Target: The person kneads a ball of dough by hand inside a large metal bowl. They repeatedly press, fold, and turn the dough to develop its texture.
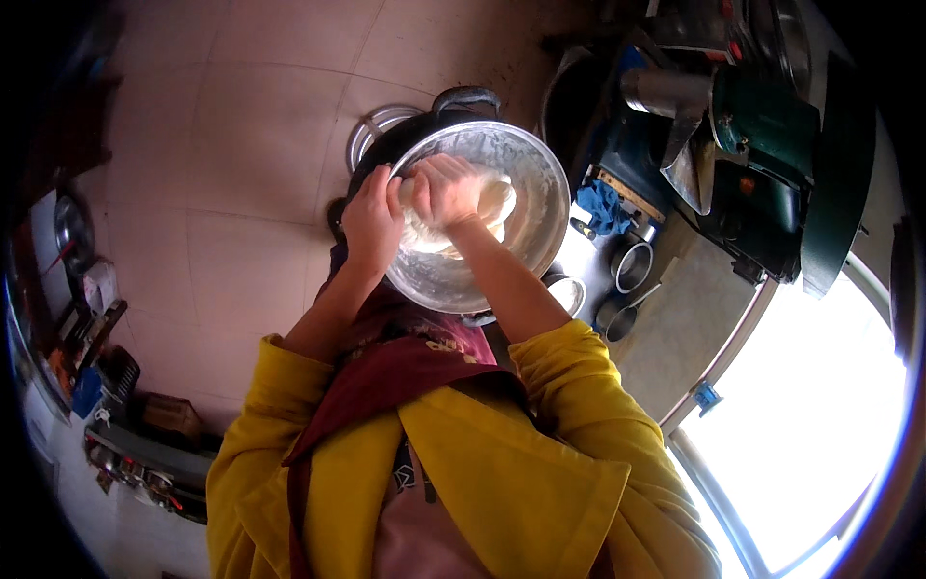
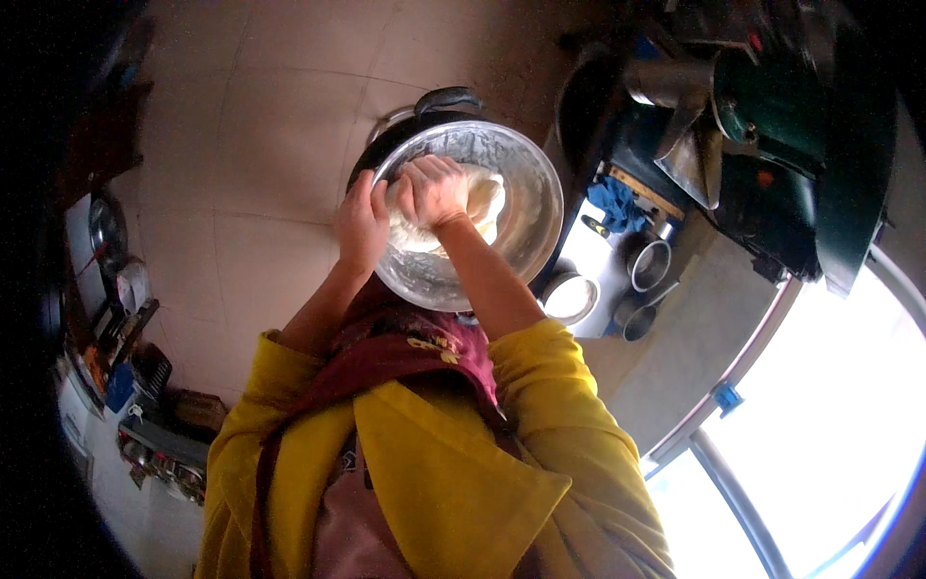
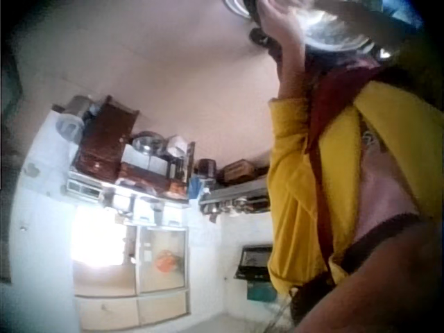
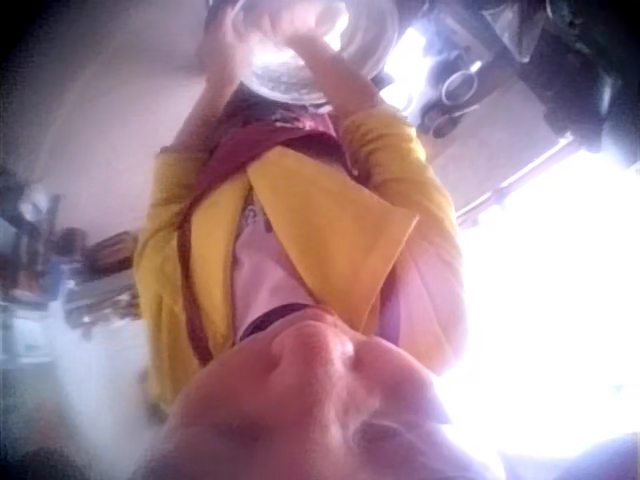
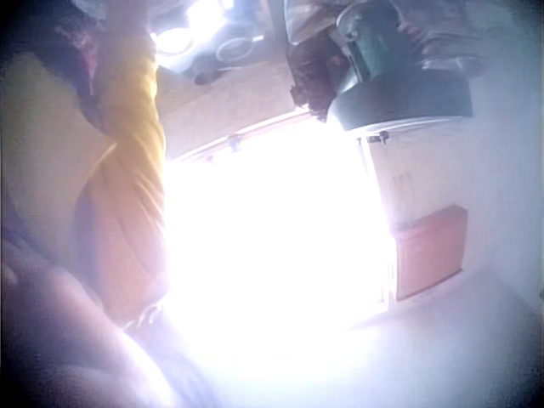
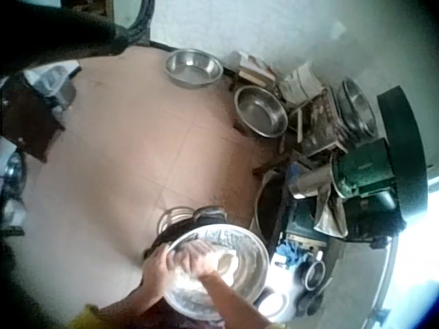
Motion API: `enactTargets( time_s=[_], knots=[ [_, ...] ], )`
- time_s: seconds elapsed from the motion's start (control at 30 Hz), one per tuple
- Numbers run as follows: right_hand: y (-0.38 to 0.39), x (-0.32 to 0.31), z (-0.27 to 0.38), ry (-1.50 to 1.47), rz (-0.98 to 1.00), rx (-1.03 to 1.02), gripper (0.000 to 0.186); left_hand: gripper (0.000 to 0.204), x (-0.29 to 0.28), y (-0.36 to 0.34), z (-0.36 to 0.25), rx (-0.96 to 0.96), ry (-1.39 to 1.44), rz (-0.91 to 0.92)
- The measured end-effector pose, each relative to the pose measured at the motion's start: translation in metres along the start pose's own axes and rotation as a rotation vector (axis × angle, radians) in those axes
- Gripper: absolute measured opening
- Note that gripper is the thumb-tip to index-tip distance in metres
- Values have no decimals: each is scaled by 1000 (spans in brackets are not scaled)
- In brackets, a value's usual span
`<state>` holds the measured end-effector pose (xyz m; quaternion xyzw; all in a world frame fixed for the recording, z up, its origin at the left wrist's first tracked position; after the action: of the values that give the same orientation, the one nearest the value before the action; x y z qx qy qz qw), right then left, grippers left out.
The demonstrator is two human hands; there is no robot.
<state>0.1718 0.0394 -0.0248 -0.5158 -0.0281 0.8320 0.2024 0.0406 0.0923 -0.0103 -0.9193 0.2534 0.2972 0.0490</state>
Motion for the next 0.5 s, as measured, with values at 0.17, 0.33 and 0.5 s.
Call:
enactTargets(
  time_s=[0.17, 0.33, 0.5],
  knots=[
    [-22, -9, 5, 82, -138, -63, 15, 20, -1, -4, 0, -6, 25, -50],
    [-25, -9, 7, -262, 187, 516, 24, 22, -7, 47, 18, -74, -20, -58],
    [-17, -41, -47, -23, 334, 634, 48, 47, -45, 89, 19, 0, 60, -204]
  ],
)
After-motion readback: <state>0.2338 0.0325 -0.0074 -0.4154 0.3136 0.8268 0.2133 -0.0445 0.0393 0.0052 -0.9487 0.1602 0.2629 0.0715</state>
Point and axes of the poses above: each hand's wrist, its own y-axis away from the middle knuckle, its own x-axis out of the palm, z = x × y, the point moved 3 cm from there along -y, towards the middle knuckle, and after that the axes turned 8 degrees about y, right-handed, at the moved point
